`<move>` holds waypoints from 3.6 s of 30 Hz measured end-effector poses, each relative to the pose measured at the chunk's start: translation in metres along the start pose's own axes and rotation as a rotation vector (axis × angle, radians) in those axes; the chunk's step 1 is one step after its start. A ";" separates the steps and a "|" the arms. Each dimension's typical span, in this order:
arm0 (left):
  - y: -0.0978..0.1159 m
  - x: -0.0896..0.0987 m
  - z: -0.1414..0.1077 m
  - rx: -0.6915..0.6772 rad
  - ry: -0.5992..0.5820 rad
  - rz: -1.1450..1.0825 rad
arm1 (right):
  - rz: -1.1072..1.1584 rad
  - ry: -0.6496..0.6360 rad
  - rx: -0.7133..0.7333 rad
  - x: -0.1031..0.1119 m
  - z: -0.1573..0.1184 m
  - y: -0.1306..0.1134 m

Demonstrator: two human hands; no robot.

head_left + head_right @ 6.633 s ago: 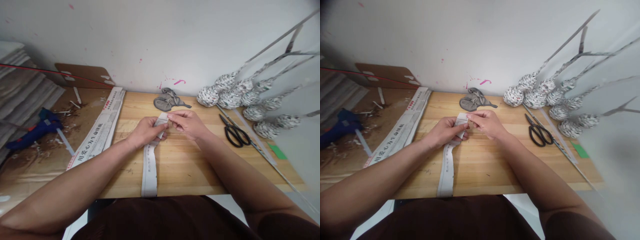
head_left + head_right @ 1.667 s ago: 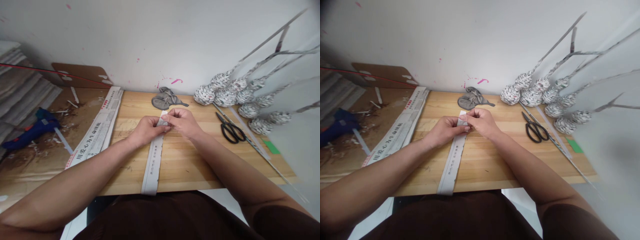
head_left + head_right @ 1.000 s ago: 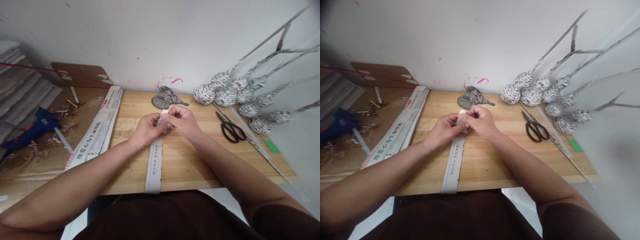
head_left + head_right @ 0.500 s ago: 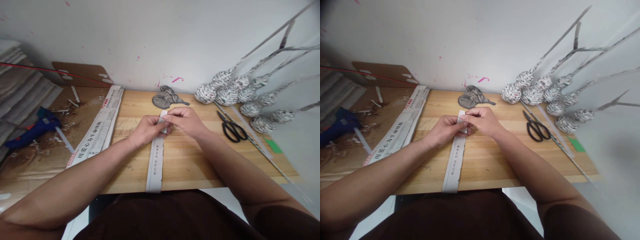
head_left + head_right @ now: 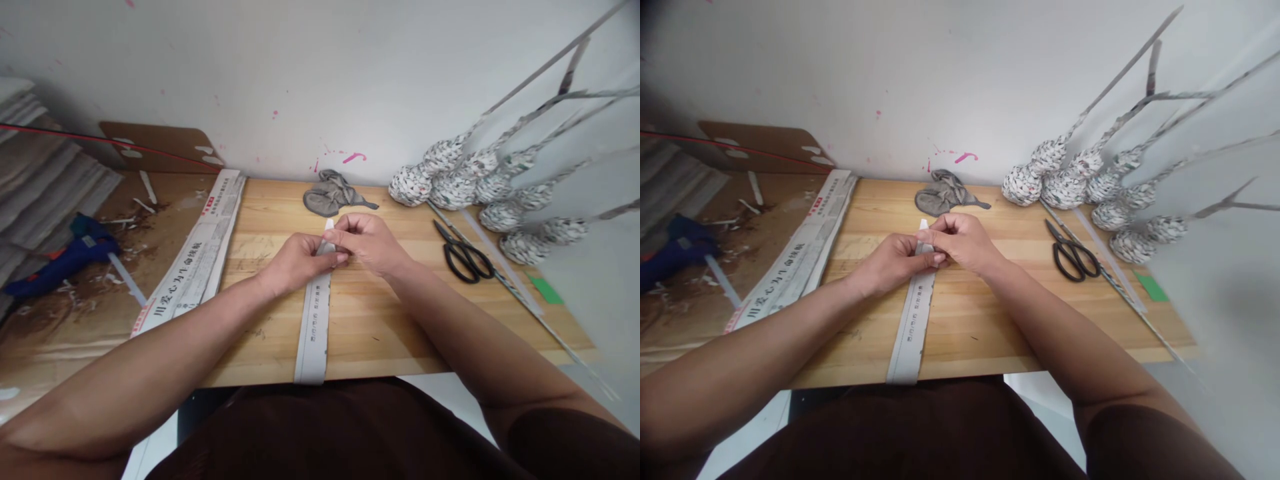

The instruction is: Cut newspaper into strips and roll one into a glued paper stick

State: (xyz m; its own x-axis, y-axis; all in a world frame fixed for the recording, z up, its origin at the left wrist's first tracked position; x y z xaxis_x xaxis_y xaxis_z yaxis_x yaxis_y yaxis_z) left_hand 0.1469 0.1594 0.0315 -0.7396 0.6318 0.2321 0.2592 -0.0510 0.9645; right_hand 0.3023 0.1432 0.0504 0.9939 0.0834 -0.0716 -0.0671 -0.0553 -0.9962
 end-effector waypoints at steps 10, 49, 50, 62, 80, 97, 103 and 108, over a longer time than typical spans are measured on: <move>0.001 0.000 0.000 0.009 -0.100 -0.092 | 0.013 -0.099 0.014 0.001 -0.002 -0.003; 0.004 -0.003 -0.003 0.054 -0.231 -0.101 | 0.026 -0.096 0.057 0.009 0.001 -0.004; 0.005 -0.003 -0.003 0.051 -0.235 -0.109 | 0.046 -0.087 0.052 0.008 0.001 -0.004; 0.008 -0.004 -0.007 0.108 -0.290 -0.149 | 0.390 -0.106 -0.051 0.010 0.002 -0.008; 0.003 -0.004 -0.003 0.010 -0.272 -0.101 | 0.158 -0.116 -0.124 0.007 0.003 -0.003; 0.003 -0.008 -0.005 0.090 -0.286 -0.335 | 0.163 -0.038 -0.071 0.005 0.003 0.001; 0.000 -0.003 0.000 0.137 -0.230 -0.416 | -0.611 0.265 0.245 0.039 0.040 0.010; 0.003 -0.002 0.000 0.149 -0.227 -0.412 | -1.256 0.302 0.152 0.043 0.084 0.010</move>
State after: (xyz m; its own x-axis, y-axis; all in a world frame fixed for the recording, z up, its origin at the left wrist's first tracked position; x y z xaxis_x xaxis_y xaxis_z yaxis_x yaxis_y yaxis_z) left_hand 0.1486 0.1578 0.0337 -0.6498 0.7294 -0.2140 0.0719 0.3392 0.9380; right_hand 0.3368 0.2297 0.0331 0.3627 -0.2315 0.9027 0.9288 0.0111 -0.3704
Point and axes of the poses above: each hand's wrist, its own z-axis towards the middle knuckle, its own x-axis out of the back of the hand, y = z × x, the point moved 1 cm from there along z, towards the middle knuckle, and after that the axes turned 5 degrees about z, right-handed, at the moved point
